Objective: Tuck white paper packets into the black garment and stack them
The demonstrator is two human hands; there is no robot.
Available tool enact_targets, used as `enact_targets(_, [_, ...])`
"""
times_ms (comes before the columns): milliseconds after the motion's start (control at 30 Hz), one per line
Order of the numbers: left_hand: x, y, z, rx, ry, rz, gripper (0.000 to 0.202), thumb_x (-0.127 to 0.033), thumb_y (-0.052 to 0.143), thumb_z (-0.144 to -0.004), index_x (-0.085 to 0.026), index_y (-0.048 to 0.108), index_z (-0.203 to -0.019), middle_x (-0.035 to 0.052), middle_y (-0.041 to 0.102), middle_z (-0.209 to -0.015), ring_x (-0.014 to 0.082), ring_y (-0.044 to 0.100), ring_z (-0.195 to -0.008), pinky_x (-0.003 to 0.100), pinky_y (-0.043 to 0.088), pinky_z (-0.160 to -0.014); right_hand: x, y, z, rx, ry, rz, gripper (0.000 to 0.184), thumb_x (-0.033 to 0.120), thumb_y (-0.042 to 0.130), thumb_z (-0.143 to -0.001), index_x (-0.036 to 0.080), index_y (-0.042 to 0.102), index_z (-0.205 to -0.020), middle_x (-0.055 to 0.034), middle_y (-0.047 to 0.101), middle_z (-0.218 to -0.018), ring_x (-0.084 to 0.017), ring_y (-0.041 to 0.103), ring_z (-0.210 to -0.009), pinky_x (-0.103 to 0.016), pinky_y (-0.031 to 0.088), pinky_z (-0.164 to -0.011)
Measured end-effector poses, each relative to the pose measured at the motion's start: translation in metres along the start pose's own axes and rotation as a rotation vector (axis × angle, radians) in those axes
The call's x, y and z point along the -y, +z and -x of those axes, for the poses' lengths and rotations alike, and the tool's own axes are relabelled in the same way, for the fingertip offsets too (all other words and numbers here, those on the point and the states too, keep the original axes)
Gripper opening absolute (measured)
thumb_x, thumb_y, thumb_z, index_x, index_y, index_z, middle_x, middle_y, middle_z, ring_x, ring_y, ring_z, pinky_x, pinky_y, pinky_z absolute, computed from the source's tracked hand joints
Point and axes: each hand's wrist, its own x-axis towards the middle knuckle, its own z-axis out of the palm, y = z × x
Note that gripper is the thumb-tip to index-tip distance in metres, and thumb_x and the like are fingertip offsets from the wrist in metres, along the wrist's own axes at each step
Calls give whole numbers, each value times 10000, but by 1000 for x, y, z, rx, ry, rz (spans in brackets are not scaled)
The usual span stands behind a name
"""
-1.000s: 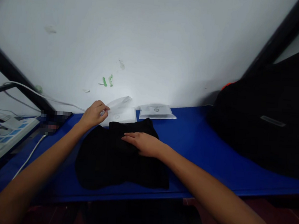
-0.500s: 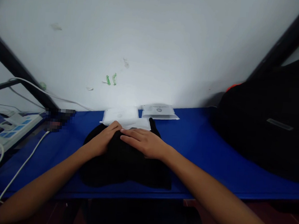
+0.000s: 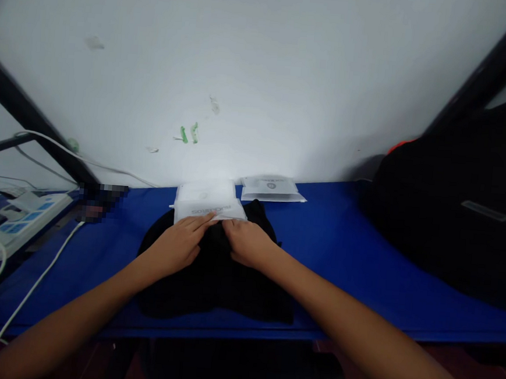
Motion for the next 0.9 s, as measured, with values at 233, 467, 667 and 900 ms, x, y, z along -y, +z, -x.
enact_targets(233, [-4, 3, 0, -9, -71, 97, 672, -41, 425, -765, -105, 343, -1428, 148, 416, -1486, 240, 474, -1310, 402, 433, -1065, -2, 7, 0, -69, -16, 5, 581, -28, 491, -676, 77, 463, -1246, -193, 607, -1191, -267, 612, -1067, -367, 506, -862])
enact_targets(467, [-3, 5, 2, -24, -76, 127, 708, -29, 430, -742, -117, 327, -1438, 127, 427, -1482, 228, 453, -1327, 393, 399, -1105, -11, 18, 1, -160, -195, -86, 616, 2, 527, -687, 89, 434, -1289, -202, 589, -1220, -267, 599, -1081, -402, 514, -866])
enact_targets(667, [-5, 4, 2, 5, -105, 117, 722, -21, 429, -742, -130, 305, -1445, 126, 420, -1487, 223, 446, -1334, 399, 398, -1105, -6, 13, 0, -142, -108, 44, 388, 64, 513, -805, 97, 523, -1191, -161, 644, -1117, -240, 640, -951, -328, 510, -756])
enact_targets(900, [-11, 1, 0, 21, -123, 109, 638, -66, 402, -816, -136, 304, -1443, 115, 354, -1529, 219, 415, -1359, 377, 417, -1084, 7, 6, -2, -79, 81, 249, 248, 112, 373, -940, 128, 568, -1093, -140, 672, -1001, -232, 660, -853, -288, 455, -623])
